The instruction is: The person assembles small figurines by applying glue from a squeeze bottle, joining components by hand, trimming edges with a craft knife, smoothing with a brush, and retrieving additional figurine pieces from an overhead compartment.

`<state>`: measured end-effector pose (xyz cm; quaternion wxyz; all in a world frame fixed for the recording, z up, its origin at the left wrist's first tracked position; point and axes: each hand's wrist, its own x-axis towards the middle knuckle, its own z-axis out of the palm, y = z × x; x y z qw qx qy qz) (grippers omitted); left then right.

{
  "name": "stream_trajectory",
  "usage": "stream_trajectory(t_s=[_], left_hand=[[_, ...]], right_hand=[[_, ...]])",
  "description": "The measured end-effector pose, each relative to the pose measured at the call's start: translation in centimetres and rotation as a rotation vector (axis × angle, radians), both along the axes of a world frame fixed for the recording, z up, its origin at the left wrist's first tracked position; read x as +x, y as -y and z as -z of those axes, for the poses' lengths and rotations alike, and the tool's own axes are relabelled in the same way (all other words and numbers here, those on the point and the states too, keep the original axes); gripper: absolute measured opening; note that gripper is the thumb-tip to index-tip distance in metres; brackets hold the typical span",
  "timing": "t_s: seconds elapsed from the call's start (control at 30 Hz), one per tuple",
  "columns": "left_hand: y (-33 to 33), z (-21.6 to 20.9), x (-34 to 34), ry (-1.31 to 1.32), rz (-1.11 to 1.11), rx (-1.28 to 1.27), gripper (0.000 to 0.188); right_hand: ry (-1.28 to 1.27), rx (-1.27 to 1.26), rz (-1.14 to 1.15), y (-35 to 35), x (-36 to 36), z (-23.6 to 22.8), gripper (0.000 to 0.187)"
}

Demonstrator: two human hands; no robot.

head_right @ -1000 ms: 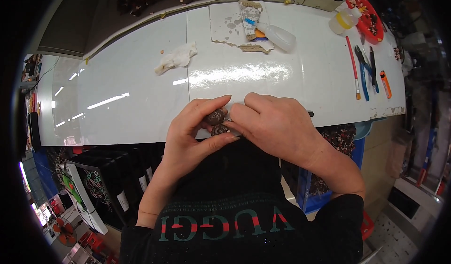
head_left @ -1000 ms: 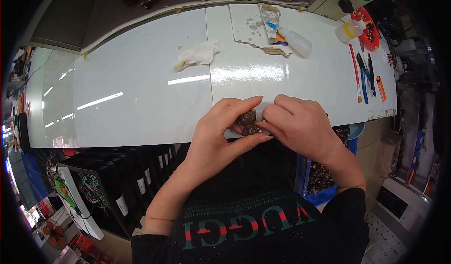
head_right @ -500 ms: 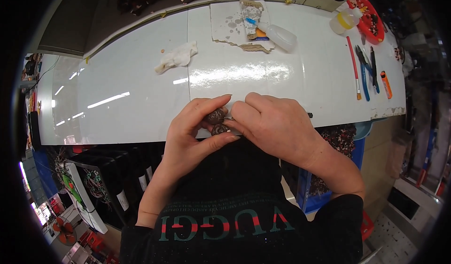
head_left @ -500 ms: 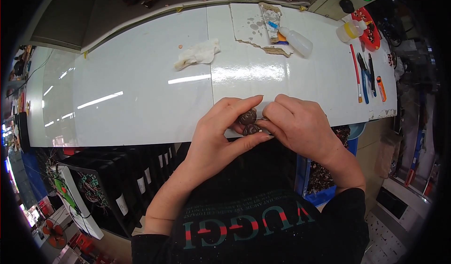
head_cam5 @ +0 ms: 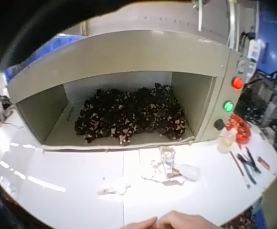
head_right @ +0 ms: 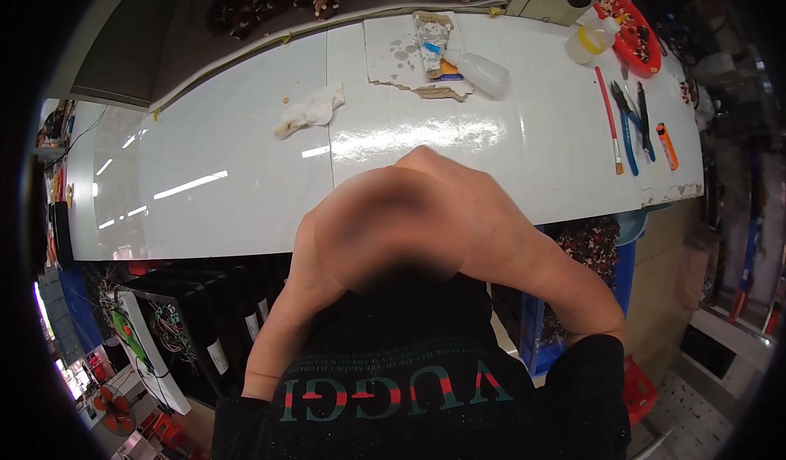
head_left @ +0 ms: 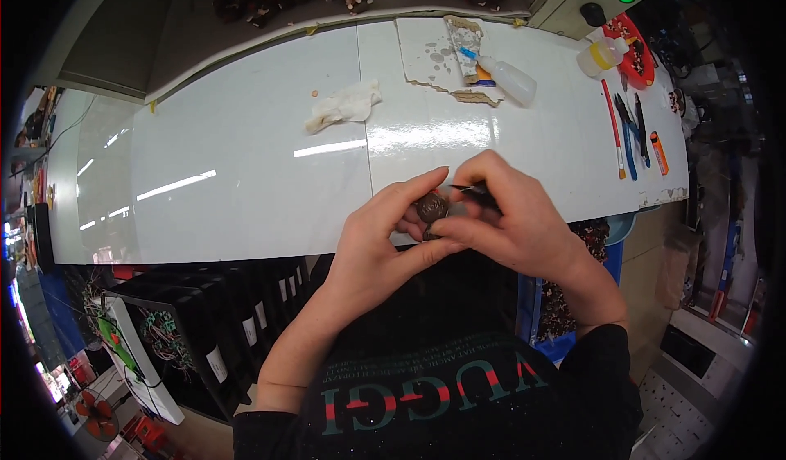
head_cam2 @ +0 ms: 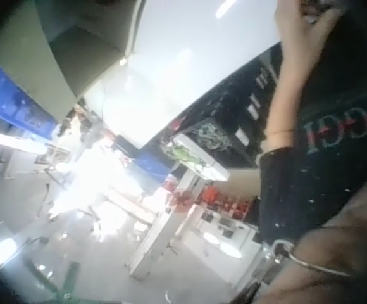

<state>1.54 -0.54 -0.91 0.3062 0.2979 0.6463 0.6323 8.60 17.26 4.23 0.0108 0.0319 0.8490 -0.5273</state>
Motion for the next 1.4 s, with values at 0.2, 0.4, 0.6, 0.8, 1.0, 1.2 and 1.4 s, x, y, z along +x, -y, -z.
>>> stream_trajectory(t_s=[0.2,0.4,0.6,0.8,1.0,1.2,1.4], left_hand=[[0.5,-0.9,0.0,0.116,0.025,-0.033,0.069],[0.5,-1.0,0.0,0.109,0.011,-0.054,0.067],[0.2,-2.1,0.1,0.144,0.026,-0.062,0.068],[-0.8,-2.5,0.9,0.074,-0.026,-0.041,0.059],[-1.9,-2.6,1.3,0.191,0.035,-0.01,0.056],[-1.6,-2.7,1.3,0.192,0.021,-0.025,0.058],[-0.2,-2.0,0.2,0.07,0.096,-0.085,0.056]], right_hand=[[0.018,0.004,0.147,-1.0,-0.2,0.4,0.027],[0.016,0.115,0.08,-0.2,-0.2,-0.5,0.028],[-0.032,0.467,0.403,-3.5,0.4,0.0,0.022],[-0.278,0.787,0.3,-6.1,0.9,3.2,0.021],[-0.345,0.767,0.436,-9.3,4.0,1.0,0.021],[-0.023,0.851,0.81,-14.8,8.7,-0.4,0.022],[0.13,0.863,0.796,-14.1,9.7,2.1,0.023]])
